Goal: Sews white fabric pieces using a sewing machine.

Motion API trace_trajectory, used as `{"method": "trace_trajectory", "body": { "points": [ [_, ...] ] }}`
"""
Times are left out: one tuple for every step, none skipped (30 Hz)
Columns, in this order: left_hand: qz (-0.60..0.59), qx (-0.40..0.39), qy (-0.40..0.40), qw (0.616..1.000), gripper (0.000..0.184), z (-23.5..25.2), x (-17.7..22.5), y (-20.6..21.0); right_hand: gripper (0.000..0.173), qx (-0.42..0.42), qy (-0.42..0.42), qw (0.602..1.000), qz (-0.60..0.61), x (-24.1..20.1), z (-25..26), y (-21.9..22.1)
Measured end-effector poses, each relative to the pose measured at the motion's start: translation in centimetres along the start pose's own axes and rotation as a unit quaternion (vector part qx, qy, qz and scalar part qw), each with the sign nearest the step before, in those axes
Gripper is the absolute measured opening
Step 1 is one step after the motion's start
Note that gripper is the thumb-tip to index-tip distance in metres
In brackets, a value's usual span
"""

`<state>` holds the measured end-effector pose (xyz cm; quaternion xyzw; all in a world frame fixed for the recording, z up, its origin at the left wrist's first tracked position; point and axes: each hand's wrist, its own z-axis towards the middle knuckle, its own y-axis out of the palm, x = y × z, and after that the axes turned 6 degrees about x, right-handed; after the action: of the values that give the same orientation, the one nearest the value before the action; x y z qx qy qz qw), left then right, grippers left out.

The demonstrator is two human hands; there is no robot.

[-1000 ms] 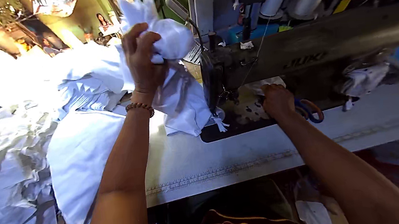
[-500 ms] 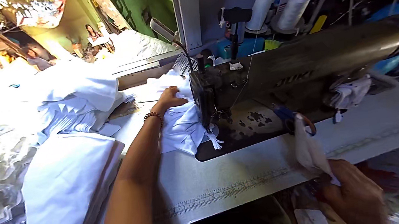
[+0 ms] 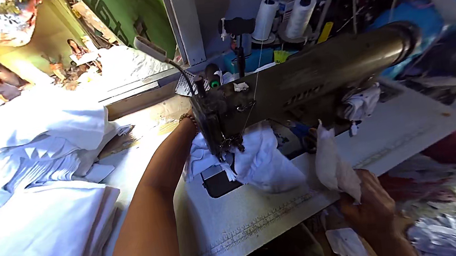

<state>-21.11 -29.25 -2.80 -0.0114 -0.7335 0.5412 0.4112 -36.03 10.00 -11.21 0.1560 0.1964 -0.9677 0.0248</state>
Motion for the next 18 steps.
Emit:
{"method": "trace_trajectory", "body": {
  "points": [
    [-0.081,0.016,0.022,0.996,0.035,0.4,-0.2,0.0,0.017,-0.01,-0.002,1.0,0.01,-0.2,-0.1,-0.2],
    [-0.204,0.009,0.041,0.978,0.032,1.1,0.2,-0.6,0.018,-0.022,-0.008,0.999,0.024,-0.5,-0.2,-0.5],
    [-0.319,-0.007,0.081,0.944,0.028,2.2,0.7,-1.3,0.02,-0.036,-0.017,0.998,0.041,-0.9,-0.3,-0.9],
    [-0.366,-0.023,0.166,0.915,0.026,3.7,-0.2,-1.7,0.021,-0.051,-0.027,0.996,0.062,-1.6,-0.2,-1.4],
    [-0.367,-0.005,0.2,0.909,0.024,3.9,-0.8,-2.5,0.021,-0.065,-0.039,0.993,0.086,-2.2,0.3,-1.7],
    [-0.324,0.028,0.172,0.93,0.02,2.0,-0.6,-3.9,0.021,-0.081,-0.05,0.989,0.113,-2.9,1.0,-1.8],
    [-0.233,0.046,0.137,0.962,0.017,-0.9,-0.1,-5.4,0.02,-0.099,-0.062,0.984,0.136,-3.5,1.8,-1.8],
    [-0.113,0.036,0.129,0.985,0.018,-3.5,-0.4,-6.9,0.019,-0.118,-0.073,0.978,0.154,-4.2,2.7,-1.6],
    [-0.017,-0.001,0.133,0.991,0.021,-5.8,-1.5,-7.9,0.019,-0.138,-0.087,0.973,0.165,-4.8,3.6,-1.1],
    [0.04,-0.048,0.145,0.987,0.022,-8.4,-2.9,-8.5,0.019,-0.163,-0.108,0.967,0.165,-5.5,4.4,-0.4],
    [0.052,-0.092,0.152,0.983,0.022,-11.3,-4.0,-8.7,0.02,-0.191,-0.137,0.959,0.158,-6.2,5.3,0.5],
    [0.032,-0.115,0.158,0.98,0.039,-14.7,-3.9,-8.3,0.021,-0.215,-0.173,0.949,0.152,-7.0,6.0,1.5],
    [-0.026,-0.13,0.161,0.978,0.067,-18.0,-3.1,-7.3,0.021,-0.238,-0.208,0.937,0.151,-8.0,6.5,2.5],
    [-0.111,-0.135,0.174,0.969,0.094,-20.8,-2.5,-5.6,0.02,-0.25,-0.239,0.926,0.153,-9.1,6.8,3.5],
    [-0.195,-0.13,0.188,0.954,0.11,-23.0,-1.8,-3.6,0.02,-0.255,-0.267,0.916,0.158,-10.3,6.8,4.5],
    [-0.265,-0.124,0.196,0.936,0.115,-24.7,-1.4,-1.8,0.022,-0.257,-0.292,0.906,0.166,-11.6,6.7,5.3],
    [-0.325,-0.108,0.187,0.921,0.113,-26.2,-1.4,-0.3,0.024,-0.26,-0.315,0.895,0.177,-12.6,6.5,5.9],
    [-0.375,-0.067,0.152,0.912,0.102,-27.5,-1.5,0.9,0.026,-0.268,-0.329,0.884,0.197,-13.4,6.1,6.3]
  ]
}}
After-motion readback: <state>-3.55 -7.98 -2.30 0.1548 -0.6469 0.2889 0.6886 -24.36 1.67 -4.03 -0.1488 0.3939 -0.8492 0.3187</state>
